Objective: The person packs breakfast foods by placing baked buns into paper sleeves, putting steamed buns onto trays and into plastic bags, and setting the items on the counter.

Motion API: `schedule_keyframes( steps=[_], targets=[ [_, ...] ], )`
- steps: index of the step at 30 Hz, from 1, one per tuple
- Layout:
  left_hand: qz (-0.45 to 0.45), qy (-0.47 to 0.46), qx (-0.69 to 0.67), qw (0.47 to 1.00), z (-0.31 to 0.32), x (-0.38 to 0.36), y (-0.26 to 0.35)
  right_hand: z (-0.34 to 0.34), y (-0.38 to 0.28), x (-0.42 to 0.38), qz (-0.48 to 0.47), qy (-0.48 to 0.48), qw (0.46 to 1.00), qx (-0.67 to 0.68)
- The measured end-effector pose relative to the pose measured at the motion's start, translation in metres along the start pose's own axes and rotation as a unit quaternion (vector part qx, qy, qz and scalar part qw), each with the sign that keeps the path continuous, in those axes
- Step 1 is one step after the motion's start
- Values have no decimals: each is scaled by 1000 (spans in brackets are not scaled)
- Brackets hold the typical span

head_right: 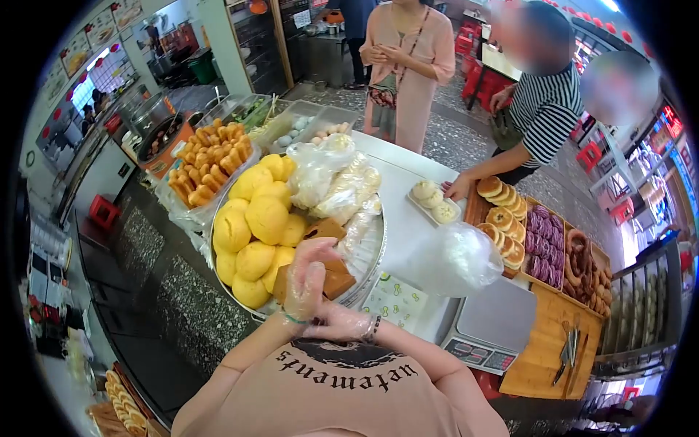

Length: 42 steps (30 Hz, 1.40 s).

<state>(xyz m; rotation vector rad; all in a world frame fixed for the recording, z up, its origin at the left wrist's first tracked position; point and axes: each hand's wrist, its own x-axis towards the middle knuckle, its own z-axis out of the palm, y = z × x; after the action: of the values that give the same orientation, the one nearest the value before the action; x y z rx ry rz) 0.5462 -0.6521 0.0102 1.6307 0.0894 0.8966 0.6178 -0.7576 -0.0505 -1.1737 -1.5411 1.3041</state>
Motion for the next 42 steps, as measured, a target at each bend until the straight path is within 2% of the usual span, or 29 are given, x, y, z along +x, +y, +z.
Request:
schedule_keyframes(
  steps=[2,4,6,7,8,10,11,13,17,19,20,22,23,26,28,32,35,37,38,40,41,42],
  targets=[
    [10,9,27,1000,1,5,-1,-2,-27,0,97,-52,991,75],
    [58,-8,120,991,3,5,-5,0,-35,0,75,-25,994,75],
    [79,-38,131,987,7,4,-8,6,-26,3,79,17,996,24],
    [105,-66,143,982,8,5,-10,9,-15,4,39,26,999,7],
    [105,-68,142,982,7,4,-13,9,-8,3,39,29,999,7],
    [35,-36,99,994,6,3,-17,8,-8,1,51,23,998,-3],
    [35,-36,98,994,8,2,-17,6,-11,-1,51,24,998,-4],
    [-94,38,-75,992,11,2,-12,0,-29,-5,86,3,996,7],
    [-155,81,-178,968,8,7,-10,0,-17,-7,80,33,995,56],
    [-157,112,-334,923,1,8,-16,-3,-22,-9,99,49,991,73],
    [-157,112,-334,922,0,7,-16,-3,-22,-9,100,48,991,73],
    [-222,130,-419,871,-2,7,-12,-3,-21,-8,95,101,990,29],
    [-223,129,-420,870,0,6,-11,-1,-18,-7,96,101,990,29],
    [-243,94,-410,874,4,2,-10,4,-6,-6,83,161,983,9],
    [-213,97,-384,893,5,-1,-13,5,-2,-6,88,195,974,77],
    [-224,98,-382,891,3,-6,-16,6,14,-8,93,241,952,162],
    [-234,92,-343,905,5,-14,-22,6,-4,-11,88,278,924,246],
    [-207,60,-200,956,3,-14,-25,8,2,-14,75,305,926,208],
    [-205,56,-199,957,2,-16,-23,9,4,-15,65,321,930,167],
    [-311,-75,-86,944,1,-19,-10,11,6,-18,74,351,918,170],
    [-321,-166,-91,928,-1,-28,-30,12,7,-20,86,379,905,173],
    [-146,-249,63,955,1,-27,-34,11,8,-21,85,379,906,170]
  ],
)
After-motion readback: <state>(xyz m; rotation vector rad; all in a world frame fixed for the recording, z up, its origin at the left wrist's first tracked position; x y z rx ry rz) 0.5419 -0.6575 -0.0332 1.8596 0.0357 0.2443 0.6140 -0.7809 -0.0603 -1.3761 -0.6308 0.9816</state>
